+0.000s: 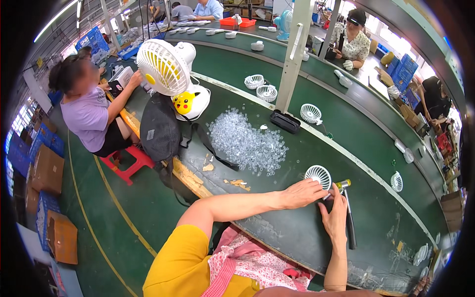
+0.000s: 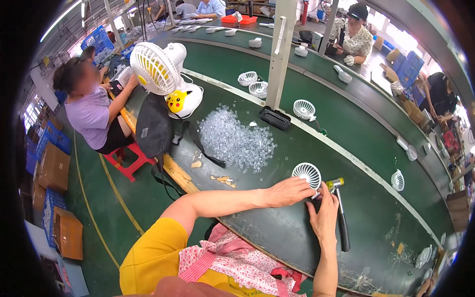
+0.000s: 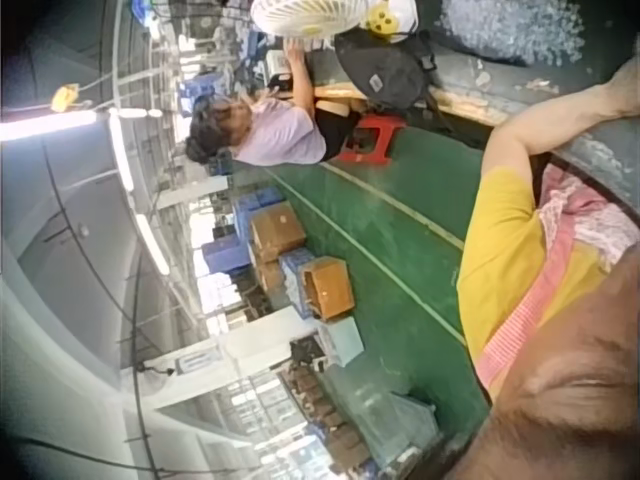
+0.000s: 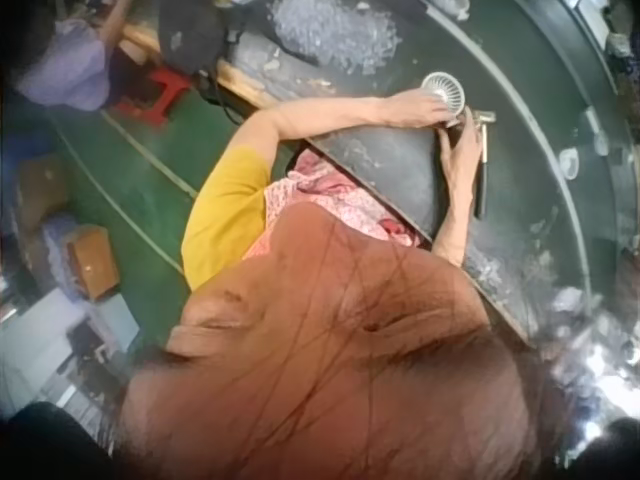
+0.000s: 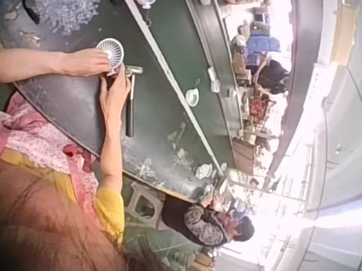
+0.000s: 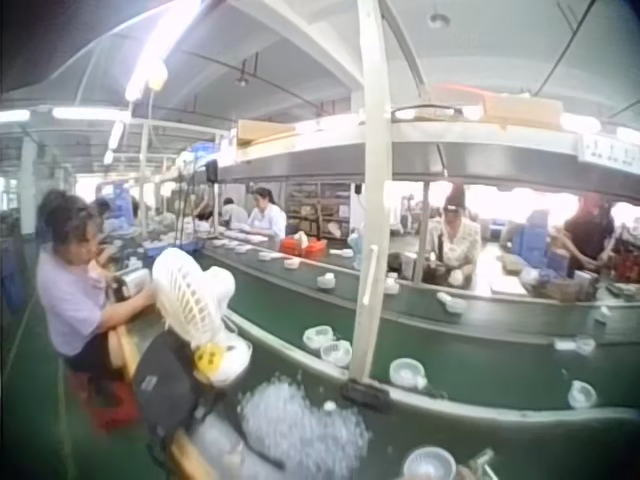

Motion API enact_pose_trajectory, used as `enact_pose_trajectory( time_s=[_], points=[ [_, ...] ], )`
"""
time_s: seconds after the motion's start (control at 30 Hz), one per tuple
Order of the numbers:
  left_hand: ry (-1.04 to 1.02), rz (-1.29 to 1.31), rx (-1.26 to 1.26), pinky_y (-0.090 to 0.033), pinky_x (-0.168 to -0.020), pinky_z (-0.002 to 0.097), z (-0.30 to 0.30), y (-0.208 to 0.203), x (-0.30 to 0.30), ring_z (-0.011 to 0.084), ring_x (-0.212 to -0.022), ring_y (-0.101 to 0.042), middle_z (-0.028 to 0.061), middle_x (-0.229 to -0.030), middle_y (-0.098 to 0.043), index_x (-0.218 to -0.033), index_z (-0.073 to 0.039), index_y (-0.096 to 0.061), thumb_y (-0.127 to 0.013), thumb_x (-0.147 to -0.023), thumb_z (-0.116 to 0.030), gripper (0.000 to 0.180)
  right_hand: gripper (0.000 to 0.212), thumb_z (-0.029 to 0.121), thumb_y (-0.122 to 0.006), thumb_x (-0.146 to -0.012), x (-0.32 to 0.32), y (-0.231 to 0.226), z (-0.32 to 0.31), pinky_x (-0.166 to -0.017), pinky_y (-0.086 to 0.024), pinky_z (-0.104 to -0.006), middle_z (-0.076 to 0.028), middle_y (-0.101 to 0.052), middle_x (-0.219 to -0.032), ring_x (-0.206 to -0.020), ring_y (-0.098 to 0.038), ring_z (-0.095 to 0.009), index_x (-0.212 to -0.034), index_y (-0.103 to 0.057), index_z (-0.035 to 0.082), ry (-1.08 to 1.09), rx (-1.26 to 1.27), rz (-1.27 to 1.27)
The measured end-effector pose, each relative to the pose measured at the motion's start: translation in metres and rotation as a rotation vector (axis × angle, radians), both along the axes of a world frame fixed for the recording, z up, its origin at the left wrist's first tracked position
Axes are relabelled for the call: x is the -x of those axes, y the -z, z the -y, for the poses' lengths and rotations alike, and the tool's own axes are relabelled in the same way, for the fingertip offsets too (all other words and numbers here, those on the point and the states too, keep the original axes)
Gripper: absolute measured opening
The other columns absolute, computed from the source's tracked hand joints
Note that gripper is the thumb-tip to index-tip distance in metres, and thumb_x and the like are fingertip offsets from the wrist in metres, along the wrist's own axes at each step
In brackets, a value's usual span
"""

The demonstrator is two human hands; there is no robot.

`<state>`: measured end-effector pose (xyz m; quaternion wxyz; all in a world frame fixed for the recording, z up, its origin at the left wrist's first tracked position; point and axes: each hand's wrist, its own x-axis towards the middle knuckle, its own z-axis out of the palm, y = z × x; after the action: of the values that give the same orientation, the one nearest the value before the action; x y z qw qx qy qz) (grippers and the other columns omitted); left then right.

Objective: The person assembles portable fan covers on an assembly line by taking fan covers from a conveyor belt, fitting small components onto them by hand, tapping the joints with a hammer, and placing the assembled fan covers on the workbench.

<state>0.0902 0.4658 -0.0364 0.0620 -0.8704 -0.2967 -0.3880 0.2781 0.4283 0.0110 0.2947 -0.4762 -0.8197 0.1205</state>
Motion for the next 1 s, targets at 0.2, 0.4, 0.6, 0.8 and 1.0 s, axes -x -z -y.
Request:
enact_pose_trajectory(
  time_s=[0.2, 0.4, 0.6, 0.8, 1.0],
  points=[
    [-0.015, -0.020, -0.060, -0.042, -0.070, 0.0334, 0.005, -0.012, 0.005, 0.0185, -0.083, -0.056, 0.0031, -0.085, -0.054, -0.088, -0.011, -0.057, -0.062, -0.079, -0.014, 0.010, 0.025, 0.002, -0.069, -0.085, 0.000, 0.005, 0.001, -0.091, -0.042, -0.0400, -0.009, -0.066, -0.090, -0.086, -0.062, -0.025, -0.109, -0.064, 0.002, 0.117, -0.077, 0.047],
    [-0.081, 0.040, -0.102, -0.043, -0.073, 0.0360, 0.007, -0.015, 0.002, 0.0210, -0.083, -0.057, 0.0045, -0.084, -0.055, -0.084, -0.009, -0.058, -0.062, -0.077, -0.013, 0.009, 0.006, 0.004, -0.066, -0.091, 0.011, 0.008, 0.010, -0.055, -0.043, -0.0312, -0.012, -0.062, -0.074, -0.061, -0.058, -0.022, -0.090, -0.065, -0.002, 0.037, 0.048, -0.246],
    [0.058, 0.303, 0.007, -0.045, -0.081, 0.0395, 0.000, -0.014, 0.006, 0.0233, -0.083, -0.060, 0.0050, -0.082, -0.061, -0.088, -0.007, -0.062, -0.073, -0.073, -0.008, 0.018, 0.015, 0.003, -0.066, -0.092, 0.008, -0.001, 0.001, -0.054, -0.028, -0.0230, 0.006, -0.039, -0.067, -0.062, -0.034, -0.004, -0.107, -0.065, 0.000, 0.113, 0.263, -0.581],
    [0.264, 0.430, 0.257, -0.041, -0.076, 0.0364, 0.000, -0.024, 0.006, 0.0225, -0.076, -0.058, 0.0027, -0.079, -0.061, -0.089, -0.008, -0.065, -0.077, -0.078, -0.006, 0.017, 0.021, 0.010, -0.065, -0.094, -0.014, -0.006, -0.003, -0.077, -0.046, -0.0208, -0.001, -0.069, -0.095, -0.086, -0.059, -0.005, -0.112, -0.071, 0.001, 0.028, 0.573, -0.694],
    [0.261, 0.593, 0.520, -0.048, -0.064, 0.0271, 0.010, -0.010, 0.004, 0.0129, -0.073, -0.060, 0.0039, -0.085, -0.066, -0.094, -0.006, -0.069, -0.078, -0.083, -0.006, 0.015, 0.019, 0.013, -0.066, -0.095, -0.014, -0.005, 0.000, -0.075, -0.047, -0.0232, -0.003, -0.069, -0.093, -0.083, -0.058, -0.007, -0.109, -0.072, 0.002, -0.044, 0.573, -0.715]
  ],
)
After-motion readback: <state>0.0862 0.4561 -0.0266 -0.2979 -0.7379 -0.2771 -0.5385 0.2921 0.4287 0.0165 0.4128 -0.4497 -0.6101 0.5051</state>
